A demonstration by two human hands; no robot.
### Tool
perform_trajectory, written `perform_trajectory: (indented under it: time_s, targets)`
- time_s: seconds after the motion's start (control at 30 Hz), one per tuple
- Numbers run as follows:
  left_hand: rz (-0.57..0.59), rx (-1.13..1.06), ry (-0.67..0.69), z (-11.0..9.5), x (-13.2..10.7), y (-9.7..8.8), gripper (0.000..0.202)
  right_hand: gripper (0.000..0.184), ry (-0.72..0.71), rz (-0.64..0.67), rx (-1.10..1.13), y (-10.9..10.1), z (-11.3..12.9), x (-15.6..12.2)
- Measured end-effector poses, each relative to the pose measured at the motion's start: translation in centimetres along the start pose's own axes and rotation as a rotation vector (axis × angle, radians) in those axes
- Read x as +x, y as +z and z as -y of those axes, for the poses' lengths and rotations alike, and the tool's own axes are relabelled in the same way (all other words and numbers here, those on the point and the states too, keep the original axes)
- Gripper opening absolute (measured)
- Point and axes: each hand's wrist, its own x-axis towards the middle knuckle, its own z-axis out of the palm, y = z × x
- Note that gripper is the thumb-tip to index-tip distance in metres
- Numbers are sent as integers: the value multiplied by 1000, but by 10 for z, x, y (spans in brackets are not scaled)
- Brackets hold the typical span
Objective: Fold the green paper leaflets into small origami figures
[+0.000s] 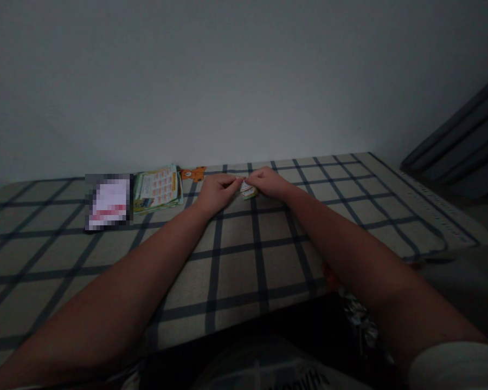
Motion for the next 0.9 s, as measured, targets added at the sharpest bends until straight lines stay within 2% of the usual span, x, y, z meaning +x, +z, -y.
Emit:
perform_trajectory:
  time_s: [0.2, 0.43, 0.57, 0.73, 0.9]
  targets:
    - [-44, 13, -38, 0, 0, 0, 41, 35, -19, -14, 5, 1, -3, 3]
    - [-161, -156, -132, 9, 3, 0, 43, 33, -38, -20, 76, 0, -2, 5]
    - [-152, -267, -190, 13, 5, 2, 52, 37, -46, -64, 41, -1, 5, 2]
    - [-98, -198, -261, 10, 3, 2, 46, 38, -42, -121, 98, -2, 5, 2]
    - [-119, -204, -250, 9, 3, 2, 38, 39, -32, -125, 204, -1, -1, 6]
